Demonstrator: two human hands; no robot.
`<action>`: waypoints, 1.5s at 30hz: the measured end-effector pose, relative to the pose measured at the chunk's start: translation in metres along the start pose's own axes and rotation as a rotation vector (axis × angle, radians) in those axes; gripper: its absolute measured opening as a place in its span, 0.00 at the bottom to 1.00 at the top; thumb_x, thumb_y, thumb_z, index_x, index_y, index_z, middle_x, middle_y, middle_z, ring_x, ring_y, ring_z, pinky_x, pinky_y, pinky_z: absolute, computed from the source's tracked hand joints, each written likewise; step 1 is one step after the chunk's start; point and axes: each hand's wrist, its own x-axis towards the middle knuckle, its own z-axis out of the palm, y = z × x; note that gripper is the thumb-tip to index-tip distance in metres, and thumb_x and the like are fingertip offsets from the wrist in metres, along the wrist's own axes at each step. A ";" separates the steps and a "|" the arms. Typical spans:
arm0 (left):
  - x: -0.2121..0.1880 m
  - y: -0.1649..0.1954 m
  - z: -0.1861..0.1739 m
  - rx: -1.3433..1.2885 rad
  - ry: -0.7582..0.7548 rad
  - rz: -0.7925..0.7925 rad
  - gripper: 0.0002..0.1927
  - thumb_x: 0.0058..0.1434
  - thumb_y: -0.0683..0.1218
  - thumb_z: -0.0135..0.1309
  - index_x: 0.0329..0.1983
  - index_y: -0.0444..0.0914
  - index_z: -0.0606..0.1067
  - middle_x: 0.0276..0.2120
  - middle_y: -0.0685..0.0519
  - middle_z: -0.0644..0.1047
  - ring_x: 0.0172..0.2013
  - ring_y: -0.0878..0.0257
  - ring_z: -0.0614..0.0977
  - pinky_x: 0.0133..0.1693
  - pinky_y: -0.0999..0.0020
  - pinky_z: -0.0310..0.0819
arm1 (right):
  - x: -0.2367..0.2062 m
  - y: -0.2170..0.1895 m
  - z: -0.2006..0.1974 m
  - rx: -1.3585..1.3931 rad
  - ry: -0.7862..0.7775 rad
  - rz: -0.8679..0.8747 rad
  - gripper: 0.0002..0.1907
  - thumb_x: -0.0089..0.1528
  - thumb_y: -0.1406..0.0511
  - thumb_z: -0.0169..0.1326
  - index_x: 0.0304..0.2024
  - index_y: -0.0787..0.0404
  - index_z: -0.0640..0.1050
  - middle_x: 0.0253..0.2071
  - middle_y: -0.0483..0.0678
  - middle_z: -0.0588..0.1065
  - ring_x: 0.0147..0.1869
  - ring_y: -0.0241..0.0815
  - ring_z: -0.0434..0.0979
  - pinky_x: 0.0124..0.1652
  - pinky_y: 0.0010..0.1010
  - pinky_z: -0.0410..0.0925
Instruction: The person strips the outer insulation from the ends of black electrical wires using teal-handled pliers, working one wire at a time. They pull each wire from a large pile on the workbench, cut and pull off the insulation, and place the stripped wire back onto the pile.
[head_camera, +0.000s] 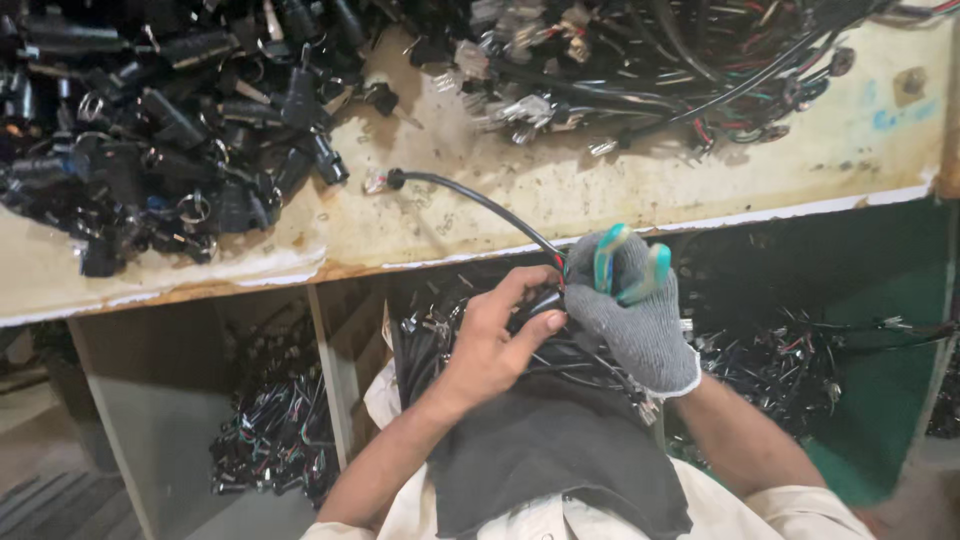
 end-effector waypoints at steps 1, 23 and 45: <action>-0.001 0.002 0.002 0.109 0.046 0.057 0.20 0.66 0.43 0.60 0.59 0.34 0.71 0.47 0.45 0.81 0.48 0.61 0.84 0.50 0.68 0.77 | -0.001 0.000 0.002 -0.003 0.024 0.038 0.11 0.51 0.70 0.57 0.37 0.61 0.75 0.25 0.45 0.73 0.19 0.33 0.70 0.19 0.26 0.63; -0.014 -0.003 -0.004 0.034 0.011 0.172 0.21 0.64 0.41 0.64 0.58 0.32 0.73 0.50 0.44 0.81 0.48 0.55 0.85 0.54 0.65 0.77 | -0.021 0.009 0.001 0.977 -0.173 -0.427 0.13 0.67 0.69 0.56 0.29 0.58 0.67 0.21 0.43 0.64 0.23 0.35 0.59 0.25 0.31 0.58; -0.007 0.048 -0.071 0.903 -0.467 0.046 0.20 0.57 0.48 0.58 0.54 0.44 0.75 0.32 0.50 0.79 0.33 0.48 0.82 0.32 0.50 0.74 | 0.062 -0.018 -0.068 -1.302 0.508 -0.935 0.12 0.65 0.62 0.69 0.42 0.57 0.78 0.37 0.51 0.76 0.39 0.54 0.79 0.38 0.41 0.70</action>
